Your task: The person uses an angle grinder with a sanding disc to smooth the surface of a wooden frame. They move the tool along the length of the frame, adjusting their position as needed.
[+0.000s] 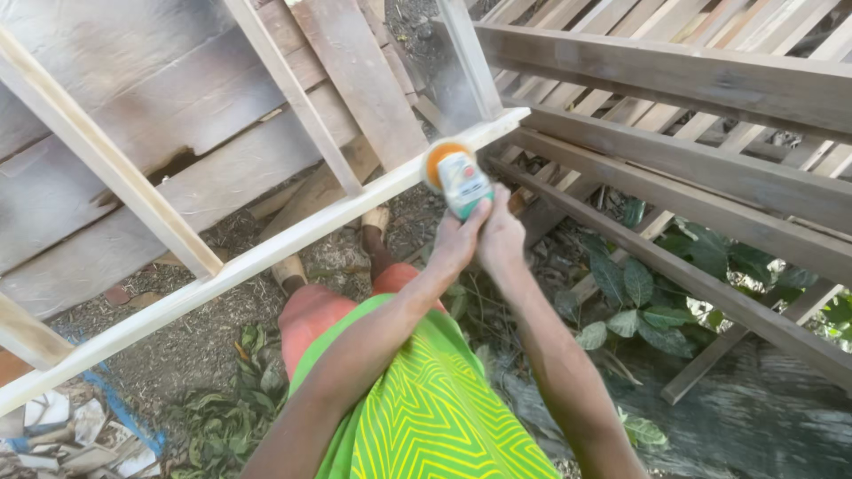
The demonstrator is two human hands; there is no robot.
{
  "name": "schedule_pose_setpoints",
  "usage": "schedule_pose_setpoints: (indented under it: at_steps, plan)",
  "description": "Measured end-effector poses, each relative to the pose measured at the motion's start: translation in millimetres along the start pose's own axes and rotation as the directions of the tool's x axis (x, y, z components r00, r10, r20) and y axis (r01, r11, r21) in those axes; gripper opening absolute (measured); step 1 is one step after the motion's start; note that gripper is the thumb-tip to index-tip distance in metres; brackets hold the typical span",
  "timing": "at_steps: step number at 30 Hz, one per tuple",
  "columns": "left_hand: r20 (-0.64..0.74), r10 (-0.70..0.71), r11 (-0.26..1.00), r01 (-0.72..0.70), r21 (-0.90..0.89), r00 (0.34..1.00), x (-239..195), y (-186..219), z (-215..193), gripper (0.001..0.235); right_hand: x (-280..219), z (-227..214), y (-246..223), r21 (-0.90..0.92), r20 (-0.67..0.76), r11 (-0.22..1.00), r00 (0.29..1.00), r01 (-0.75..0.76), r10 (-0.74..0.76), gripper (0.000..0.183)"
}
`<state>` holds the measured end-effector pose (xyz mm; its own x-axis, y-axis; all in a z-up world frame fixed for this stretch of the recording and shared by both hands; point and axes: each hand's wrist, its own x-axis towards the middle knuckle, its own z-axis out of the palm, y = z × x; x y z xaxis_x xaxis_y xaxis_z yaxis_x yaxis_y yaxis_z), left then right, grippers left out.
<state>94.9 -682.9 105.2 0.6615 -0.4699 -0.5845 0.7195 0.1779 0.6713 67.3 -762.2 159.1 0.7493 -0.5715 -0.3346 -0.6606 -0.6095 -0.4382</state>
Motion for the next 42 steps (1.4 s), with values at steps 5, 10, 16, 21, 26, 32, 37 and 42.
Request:
schedule_pose_setpoints:
  at_steps: [5,10,16,21,26,32,37,42]
  plan:
    - [-0.055,-0.106,0.936,0.118,0.332,0.993,33,28,63,0.077,48,-42,41,-0.126,-0.093,0.990,0.993,0.064,-0.076,0.048]
    - [0.007,-0.020,0.946,0.016,0.325,1.000,17,28,55,0.070,38,-35,42,0.343,0.021,0.901,0.961,-0.265,0.274,0.046]
    - [-0.004,-0.027,1.000,0.027,0.005,1.000,1,1,33,0.058,11,-24,30,-0.046,-0.015,0.993,0.994,0.110,-0.111,0.057]
    - [0.043,-0.036,0.996,0.033,0.086,0.998,45,14,72,0.055,51,-59,36,-0.079,-0.082,0.991,0.990,0.108,-0.115,0.057]
    - [0.064,-0.075,0.992,0.068,0.105,0.995,36,17,50,0.058,42,-41,26,-0.025,-0.070,0.996,0.994,0.081,-0.082,0.044]
    - [-0.024,-0.002,0.983,0.006,0.182,1.000,27,5,46,0.062,37,-33,30,-0.053,0.027,0.999,1.000,-0.003,0.005,0.039]
    - [0.046,-0.020,0.960,0.007,0.280,0.999,63,29,90,0.070,76,-62,50,-0.111,-0.143,0.991,0.985,0.079,-0.095,0.034]
    - [-0.001,-0.102,0.919,0.095,0.383,0.995,45,45,64,0.067,62,-44,32,-0.038,-0.056,0.999,0.998,-0.006,0.004,0.040]
